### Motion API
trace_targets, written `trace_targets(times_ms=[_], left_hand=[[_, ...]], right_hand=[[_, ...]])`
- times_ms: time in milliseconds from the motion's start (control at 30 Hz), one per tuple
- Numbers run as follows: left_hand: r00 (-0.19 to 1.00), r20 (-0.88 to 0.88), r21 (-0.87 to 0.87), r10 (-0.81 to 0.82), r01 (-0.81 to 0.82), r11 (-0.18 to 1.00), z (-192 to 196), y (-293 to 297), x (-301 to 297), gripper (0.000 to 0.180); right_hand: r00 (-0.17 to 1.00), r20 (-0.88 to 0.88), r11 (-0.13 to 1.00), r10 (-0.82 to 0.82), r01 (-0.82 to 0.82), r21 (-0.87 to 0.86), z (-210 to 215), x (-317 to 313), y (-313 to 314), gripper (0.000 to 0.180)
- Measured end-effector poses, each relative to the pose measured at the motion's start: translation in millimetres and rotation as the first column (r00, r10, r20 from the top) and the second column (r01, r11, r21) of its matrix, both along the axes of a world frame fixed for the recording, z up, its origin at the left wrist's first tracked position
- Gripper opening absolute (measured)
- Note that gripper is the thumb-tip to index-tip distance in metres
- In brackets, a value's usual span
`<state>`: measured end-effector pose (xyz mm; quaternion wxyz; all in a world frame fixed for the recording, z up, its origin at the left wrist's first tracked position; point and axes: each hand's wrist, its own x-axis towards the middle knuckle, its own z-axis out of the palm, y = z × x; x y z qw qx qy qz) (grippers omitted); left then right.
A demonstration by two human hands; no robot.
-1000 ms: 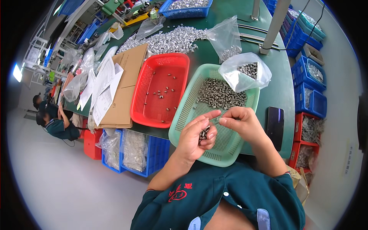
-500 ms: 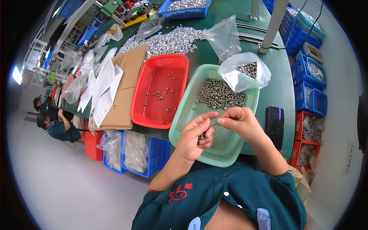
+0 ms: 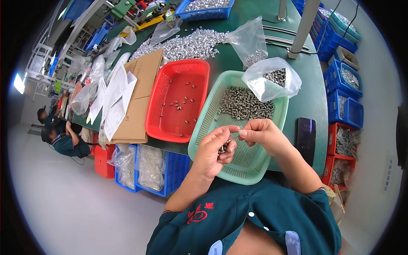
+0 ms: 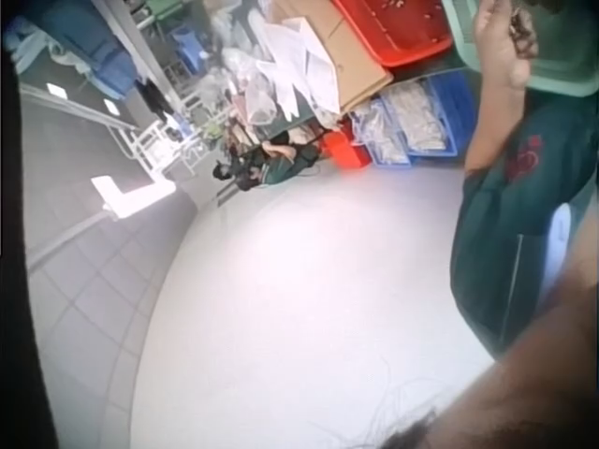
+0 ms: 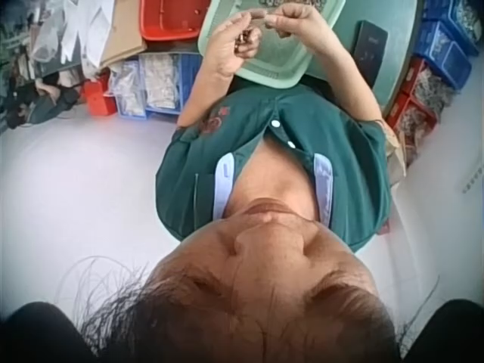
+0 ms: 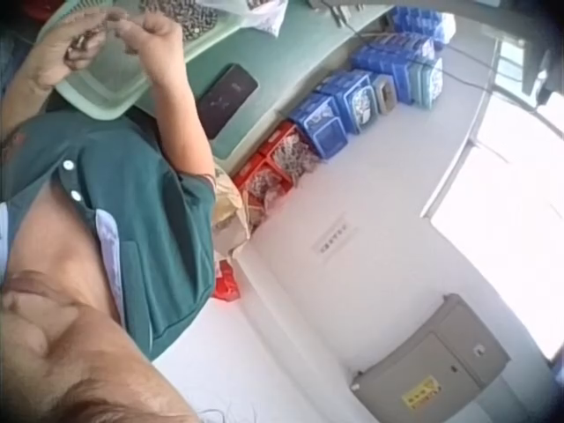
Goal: Sorting and inspecting small metal components from a plastic tray into small bags.
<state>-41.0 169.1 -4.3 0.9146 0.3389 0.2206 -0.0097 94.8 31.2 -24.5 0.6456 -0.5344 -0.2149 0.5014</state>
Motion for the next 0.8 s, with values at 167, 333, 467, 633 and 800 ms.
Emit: trace_targets(times_ms=[167, 333, 467, 633, 800], left_hand=[[0.998, -0.009, -0.039, 0.056, -0.057, 0.998, 2.8, -0.6, -1.6, 0.024], [0.999, -0.045, 0.042, 0.016, -0.014, 0.999, -1.3, 1.6, -4.2, 0.023], [0.996, -0.084, 0.112, -0.007, 0.017, 0.994, -1.9, 0.8, -4.5, 0.02], [0.997, -0.067, 0.046, -0.026, 0.029, 0.998, 0.1, -2.5, -2.4, 0.021], [0.997, -0.062, 0.0, -0.041, 0.041, 0.999, 4.8, -5.4, -0.3, 0.022]], right_hand=[[0.997, -0.075, 1.0, -0.02, 0.022, 0.022, 0.2, 2.5, 1.7, 0.017], [0.992, 0.025, 0.992, -0.121, 0.121, 0.02, 8.1, -0.3, -2.3, 0.017], [0.905, 0.4, 0.983, -0.143, 0.178, -0.053, 19.4, -2.3, -4.7, 0.015], [0.703, 0.662, 0.965, -0.259, 0.216, 0.149, 22.7, -7.2, -1.8, 0.015], [0.882, 0.443, 0.987, -0.16, 0.147, 0.063, 23.5, -14.1, 0.7, 0.02]])
